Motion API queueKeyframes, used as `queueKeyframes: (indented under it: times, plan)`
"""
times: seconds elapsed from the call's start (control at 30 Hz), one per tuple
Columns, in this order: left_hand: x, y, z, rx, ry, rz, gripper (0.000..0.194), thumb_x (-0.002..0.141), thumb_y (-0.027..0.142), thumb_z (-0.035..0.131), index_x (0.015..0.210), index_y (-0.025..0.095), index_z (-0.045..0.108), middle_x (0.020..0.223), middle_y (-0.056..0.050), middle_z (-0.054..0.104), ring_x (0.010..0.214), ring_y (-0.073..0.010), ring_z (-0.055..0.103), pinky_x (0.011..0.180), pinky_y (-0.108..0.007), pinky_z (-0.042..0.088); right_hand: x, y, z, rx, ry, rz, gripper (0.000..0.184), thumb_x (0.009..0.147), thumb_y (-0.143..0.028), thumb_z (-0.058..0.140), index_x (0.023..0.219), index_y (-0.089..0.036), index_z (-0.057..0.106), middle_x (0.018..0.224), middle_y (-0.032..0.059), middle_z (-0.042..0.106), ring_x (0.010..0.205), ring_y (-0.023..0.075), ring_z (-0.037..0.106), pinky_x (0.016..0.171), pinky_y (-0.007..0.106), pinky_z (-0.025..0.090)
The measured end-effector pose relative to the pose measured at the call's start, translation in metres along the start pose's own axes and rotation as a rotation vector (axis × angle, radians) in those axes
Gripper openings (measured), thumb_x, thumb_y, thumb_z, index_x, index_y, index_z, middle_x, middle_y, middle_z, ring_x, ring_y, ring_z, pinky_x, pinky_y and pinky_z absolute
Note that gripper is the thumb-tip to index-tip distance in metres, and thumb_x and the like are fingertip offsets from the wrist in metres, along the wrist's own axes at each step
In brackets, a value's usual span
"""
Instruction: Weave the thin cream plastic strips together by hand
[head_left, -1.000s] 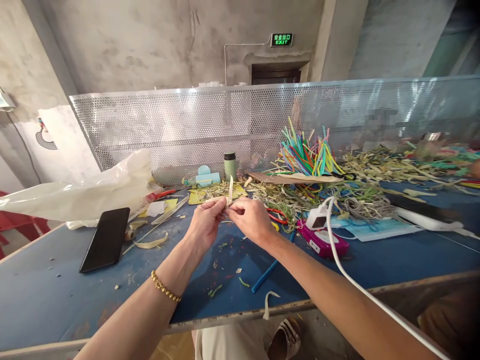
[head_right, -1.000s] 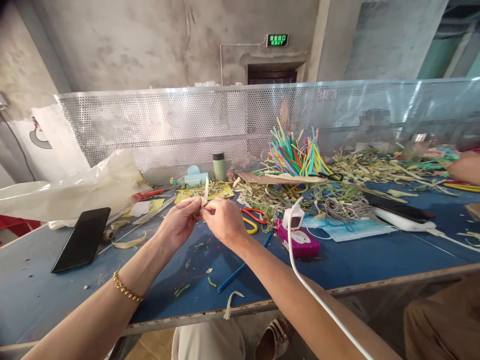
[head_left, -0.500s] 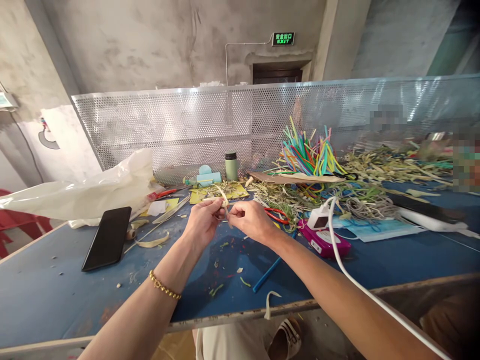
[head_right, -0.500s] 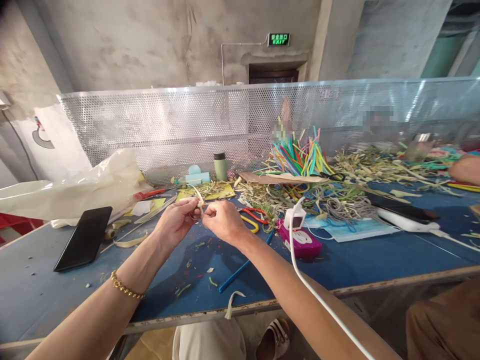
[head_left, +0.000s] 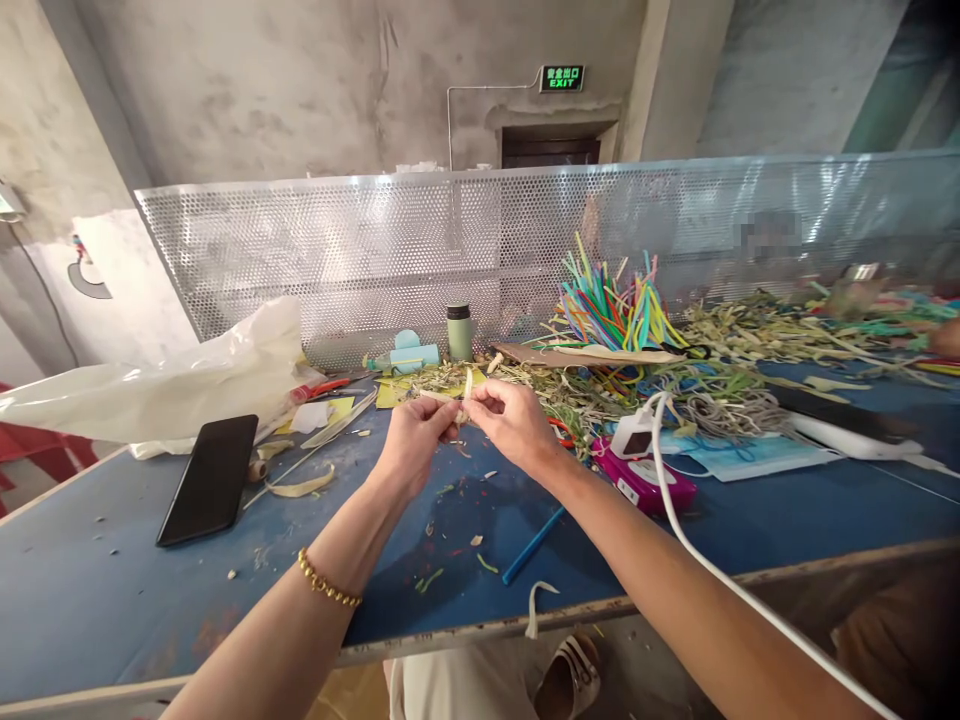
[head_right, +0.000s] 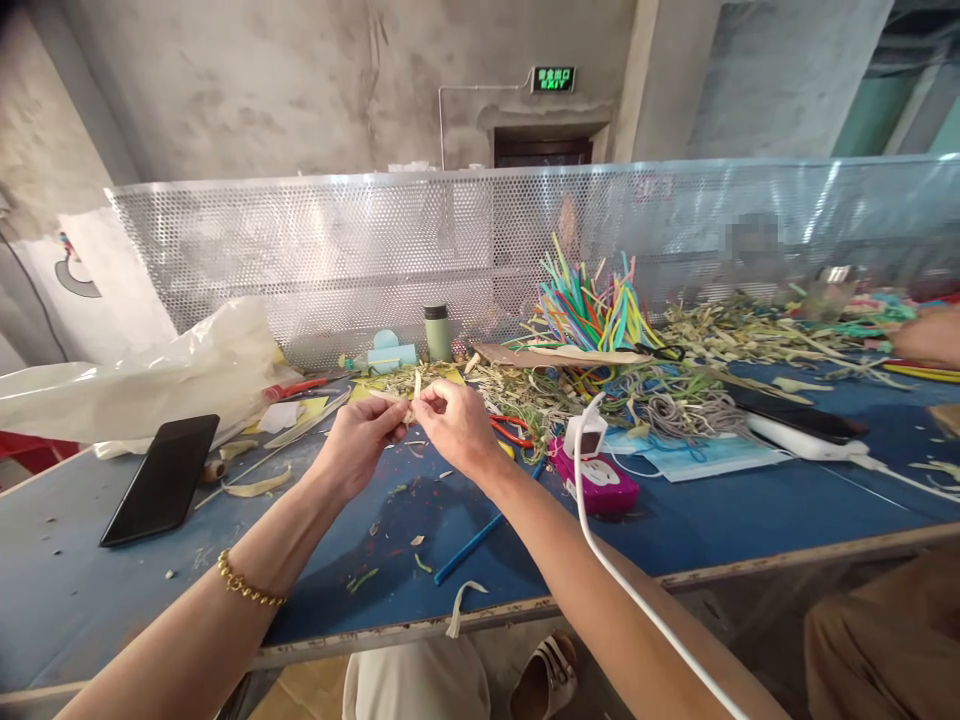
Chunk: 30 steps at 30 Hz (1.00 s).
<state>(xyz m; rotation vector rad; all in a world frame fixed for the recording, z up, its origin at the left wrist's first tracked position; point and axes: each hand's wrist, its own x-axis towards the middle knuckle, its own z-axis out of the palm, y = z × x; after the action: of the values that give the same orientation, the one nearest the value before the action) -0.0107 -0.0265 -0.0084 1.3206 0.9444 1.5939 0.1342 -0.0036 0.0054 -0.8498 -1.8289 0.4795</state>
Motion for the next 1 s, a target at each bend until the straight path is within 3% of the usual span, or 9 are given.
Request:
queueKeyframes:
  times: [0.27, 0.37, 0.47, 0.67, 1.0]
  plan:
    - [0.0, 0.003, -0.003, -0.022, -0.061, -0.03, 0.025, 0.067, 0.033, 0.078, 0.06, 0.012, 0.067, 0.052, 0.0, 0.056, 0.05, -0.0088, 0.046, 0.053, -0.023, 0.034, 0.0, 0.001, -0.004, 0.103, -0.007, -0.011, 0.017, 0.083, -0.029, 0.059, 0.073, -0.016, 0.064, 0.068, 0.0013, 0.063, 0.058, 0.0118, 0.054, 0.058, 0.024, 0.042]
    - [0.002, 0.003, -0.005, -0.077, -0.045, -0.069, 0.024, 0.066, 0.031, 0.078, 0.061, 0.011, 0.067, 0.053, -0.001, 0.056, 0.049, -0.0081, 0.045, 0.052, -0.022, 0.034, -0.001, 0.001, -0.005, 0.137, -0.102, 0.049, 0.021, 0.086, -0.034, 0.057, 0.083, -0.015, 0.065, 0.067, 0.0004, 0.063, 0.047, 0.0095, 0.05, 0.049, 0.024, 0.041]
    - [0.002, 0.005, -0.005, -0.136, -0.008, -0.098, 0.02, 0.066, 0.026, 0.078, 0.062, 0.01, 0.066, 0.054, -0.001, 0.056, 0.048, -0.0075, 0.046, 0.051, -0.021, 0.035, -0.002, 0.002, -0.004, 0.19, -0.215, 0.105, 0.019, 0.084, -0.031, 0.06, 0.09, -0.014, 0.066, 0.07, 0.0026, 0.066, 0.049, 0.0112, 0.055, 0.048, 0.024, 0.044]
    - [0.001, 0.013, -0.003, -0.252, -0.007, -0.22, 0.007, 0.067, 0.011, 0.068, 0.062, 0.008, 0.065, 0.055, -0.002, 0.056, 0.045, -0.0072, 0.048, 0.048, -0.02, 0.036, -0.001, 0.006, -0.003, 0.162, -0.165, 0.087, 0.011, 0.078, -0.026, 0.064, 0.079, -0.015, 0.063, 0.064, 0.0013, 0.062, 0.051, 0.0128, 0.057, 0.05, 0.026, 0.046]
    - [0.003, 0.019, -0.005, -0.356, -0.037, -0.347, 0.013, 0.073, 0.005, 0.058, 0.06, 0.007, 0.061, 0.056, -0.003, 0.056, 0.045, -0.0054, 0.046, 0.045, -0.017, 0.036, -0.002, 0.0, -0.006, 0.156, -0.167, -0.011, 0.02, 0.081, -0.033, 0.065, 0.073, -0.014, 0.068, 0.061, -0.0001, 0.059, 0.053, 0.0098, 0.048, 0.052, 0.024, 0.037]
